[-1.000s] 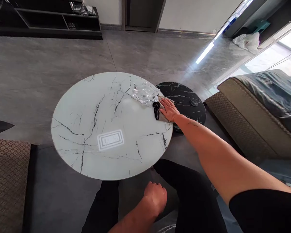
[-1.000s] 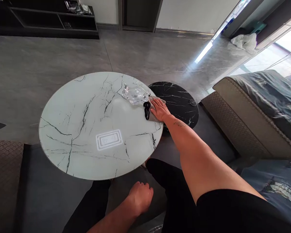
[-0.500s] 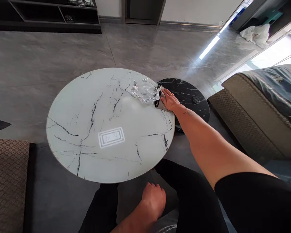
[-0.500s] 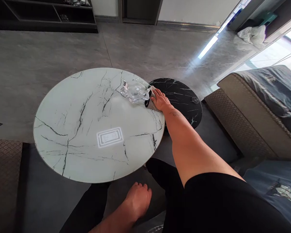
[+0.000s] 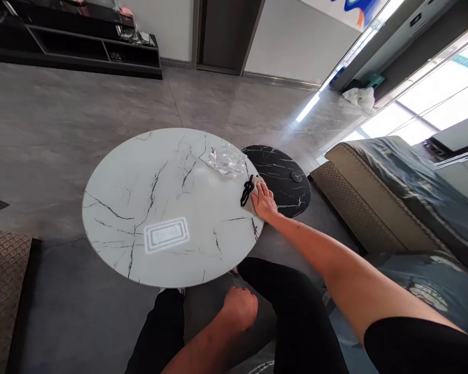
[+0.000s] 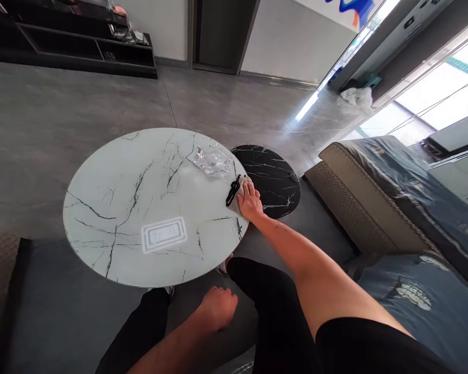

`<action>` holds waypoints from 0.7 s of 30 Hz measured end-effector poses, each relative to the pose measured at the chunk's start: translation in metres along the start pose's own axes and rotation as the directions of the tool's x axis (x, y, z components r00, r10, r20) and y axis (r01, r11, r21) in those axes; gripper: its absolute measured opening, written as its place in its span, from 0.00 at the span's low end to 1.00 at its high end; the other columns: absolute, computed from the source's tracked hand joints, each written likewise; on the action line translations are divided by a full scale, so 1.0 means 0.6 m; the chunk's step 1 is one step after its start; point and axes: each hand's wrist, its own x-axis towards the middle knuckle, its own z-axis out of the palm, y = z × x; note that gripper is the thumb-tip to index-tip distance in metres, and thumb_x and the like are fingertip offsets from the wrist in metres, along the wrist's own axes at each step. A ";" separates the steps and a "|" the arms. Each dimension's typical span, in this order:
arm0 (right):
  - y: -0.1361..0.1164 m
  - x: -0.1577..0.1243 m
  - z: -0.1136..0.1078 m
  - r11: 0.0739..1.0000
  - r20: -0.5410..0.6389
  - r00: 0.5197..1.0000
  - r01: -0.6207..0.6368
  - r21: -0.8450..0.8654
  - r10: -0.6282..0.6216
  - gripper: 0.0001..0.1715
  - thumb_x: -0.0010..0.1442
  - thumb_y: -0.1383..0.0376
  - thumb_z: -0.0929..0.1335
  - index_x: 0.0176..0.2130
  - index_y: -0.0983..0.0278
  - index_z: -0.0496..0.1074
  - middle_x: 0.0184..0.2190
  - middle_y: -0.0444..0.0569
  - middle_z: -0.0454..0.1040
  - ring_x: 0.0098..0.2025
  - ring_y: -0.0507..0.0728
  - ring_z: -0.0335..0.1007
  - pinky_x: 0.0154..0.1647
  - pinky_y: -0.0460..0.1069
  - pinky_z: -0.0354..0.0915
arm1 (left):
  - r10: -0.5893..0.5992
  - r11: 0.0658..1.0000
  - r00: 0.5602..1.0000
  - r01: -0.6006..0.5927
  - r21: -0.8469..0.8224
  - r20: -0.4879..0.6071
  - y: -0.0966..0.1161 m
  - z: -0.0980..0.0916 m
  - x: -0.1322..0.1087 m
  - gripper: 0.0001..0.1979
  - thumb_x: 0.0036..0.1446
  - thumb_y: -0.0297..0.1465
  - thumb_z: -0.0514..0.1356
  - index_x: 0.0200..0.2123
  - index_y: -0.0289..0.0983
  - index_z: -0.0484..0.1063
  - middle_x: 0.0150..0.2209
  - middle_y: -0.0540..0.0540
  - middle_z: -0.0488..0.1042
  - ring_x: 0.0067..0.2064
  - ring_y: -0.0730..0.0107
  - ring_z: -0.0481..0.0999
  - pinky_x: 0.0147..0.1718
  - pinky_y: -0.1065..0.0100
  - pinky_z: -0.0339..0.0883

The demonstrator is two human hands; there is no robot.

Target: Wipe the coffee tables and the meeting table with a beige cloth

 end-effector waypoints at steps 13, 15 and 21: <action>-0.103 -0.307 0.096 0.832 -0.186 0.950 -0.116 0.542 0.253 0.44 0.75 0.52 0.58 0.83 0.53 0.44 0.84 0.61 0.43 0.87 0.73 0.39 0.81 0.81 0.53 | -0.026 0.997 0.999 0.029 0.065 -0.046 -0.019 0.010 0.001 0.23 0.56 0.27 0.72 0.56 0.33 0.85 0.56 0.25 0.85 0.57 0.37 0.87 0.55 0.46 0.83; -0.120 -0.340 0.112 0.744 -0.235 0.933 -0.049 0.667 0.272 0.44 0.74 0.54 0.60 0.82 0.47 0.45 0.83 0.58 0.44 0.87 0.73 0.40 0.82 0.80 0.53 | -0.027 0.997 0.999 0.028 0.076 -0.018 -0.015 0.013 0.006 0.24 0.53 0.27 0.72 0.55 0.34 0.85 0.56 0.26 0.85 0.57 0.36 0.87 0.55 0.45 0.83; -0.179 -0.406 0.060 0.454 0.155 0.910 -0.333 0.826 0.385 0.42 0.62 0.55 0.66 0.73 0.51 0.59 0.78 0.61 0.57 0.85 0.74 0.45 0.83 0.78 0.50 | -0.069 0.992 0.980 0.047 0.116 0.188 0.042 0.040 -0.024 0.17 0.52 0.36 0.74 0.45 0.37 0.87 0.45 0.31 0.88 0.51 0.36 0.88 0.50 0.47 0.84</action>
